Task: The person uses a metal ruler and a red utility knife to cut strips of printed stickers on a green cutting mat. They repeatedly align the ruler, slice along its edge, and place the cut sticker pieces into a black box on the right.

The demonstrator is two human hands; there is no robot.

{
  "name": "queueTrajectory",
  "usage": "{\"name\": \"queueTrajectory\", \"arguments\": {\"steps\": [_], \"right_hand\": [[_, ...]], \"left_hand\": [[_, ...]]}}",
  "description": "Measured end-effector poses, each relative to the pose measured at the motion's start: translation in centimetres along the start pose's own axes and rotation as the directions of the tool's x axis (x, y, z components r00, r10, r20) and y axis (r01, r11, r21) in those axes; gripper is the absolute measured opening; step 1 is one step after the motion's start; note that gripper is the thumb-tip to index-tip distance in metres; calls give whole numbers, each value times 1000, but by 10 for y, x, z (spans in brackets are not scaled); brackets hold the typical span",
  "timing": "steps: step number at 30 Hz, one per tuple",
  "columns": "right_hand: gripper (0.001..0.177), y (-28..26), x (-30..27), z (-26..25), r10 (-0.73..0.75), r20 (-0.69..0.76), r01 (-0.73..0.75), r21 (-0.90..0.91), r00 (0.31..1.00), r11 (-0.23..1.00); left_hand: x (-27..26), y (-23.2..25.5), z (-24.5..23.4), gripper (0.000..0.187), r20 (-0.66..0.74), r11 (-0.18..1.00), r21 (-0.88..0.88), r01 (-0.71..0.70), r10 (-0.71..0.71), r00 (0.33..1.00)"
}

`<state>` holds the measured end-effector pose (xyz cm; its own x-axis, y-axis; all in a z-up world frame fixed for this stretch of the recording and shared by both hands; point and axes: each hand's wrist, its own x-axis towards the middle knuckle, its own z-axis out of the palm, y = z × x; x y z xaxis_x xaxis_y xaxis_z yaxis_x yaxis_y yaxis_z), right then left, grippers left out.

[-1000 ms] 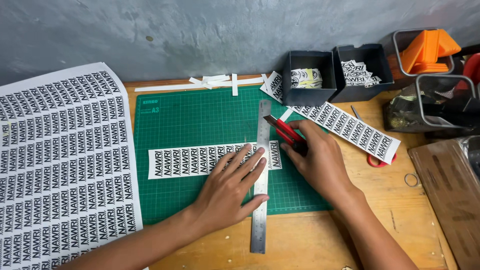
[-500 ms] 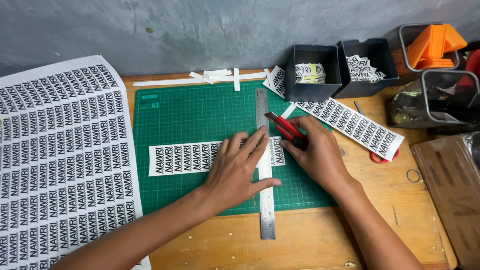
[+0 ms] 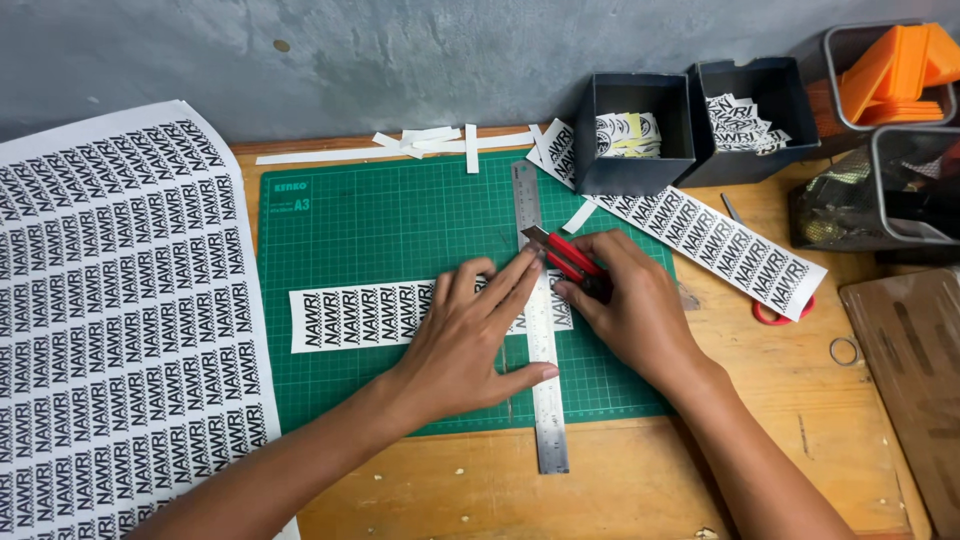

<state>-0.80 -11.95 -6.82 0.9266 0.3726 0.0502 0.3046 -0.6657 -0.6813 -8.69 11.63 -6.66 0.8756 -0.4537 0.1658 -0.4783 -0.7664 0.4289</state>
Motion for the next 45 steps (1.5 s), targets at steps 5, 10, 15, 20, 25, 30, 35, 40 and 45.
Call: {"name": "queueTrajectory", "arguments": {"steps": [5,10,15,20,25,30,35,40,45], "right_hand": [[40,-5,2,-3,4,9,-4,29,1000,1000],[40,-10,2,-4,4,10,-4,39,1000,999],[41,-4,-2,0,90,-31,-87,98,995,991],[43,1,2,4,157,-67,-146,141,985,979],[43,0,5,0,231,-102,-196,277,967,941],[40,0,7,-11,284,-164,-200,398,945,896],[35,13,8,-3,181,-223,-113,287,958,951],[22,-8,10,-1,-179,-310,221,106,934,969],[39,-12,11,4,-133,-218,135,-6,967,991]], "left_hand": [[-4,0,1,106,-57,1000,15,-24,25,998],[-5,0,4,105,-100,998,48,-40,45,994],[-6,0,4,97,-171,997,52,-61,69,983],[-7,3,2,94,-158,996,65,-68,77,984],[-7,4,2,93,-166,995,72,-66,77,983],[-8,4,2,95,-156,992,113,-65,82,984],[-8,6,1,95,-138,988,138,-66,86,987],[-8,6,0,96,-122,982,170,-77,99,988],[-8,5,2,96,-115,983,165,-84,103,988]]}}
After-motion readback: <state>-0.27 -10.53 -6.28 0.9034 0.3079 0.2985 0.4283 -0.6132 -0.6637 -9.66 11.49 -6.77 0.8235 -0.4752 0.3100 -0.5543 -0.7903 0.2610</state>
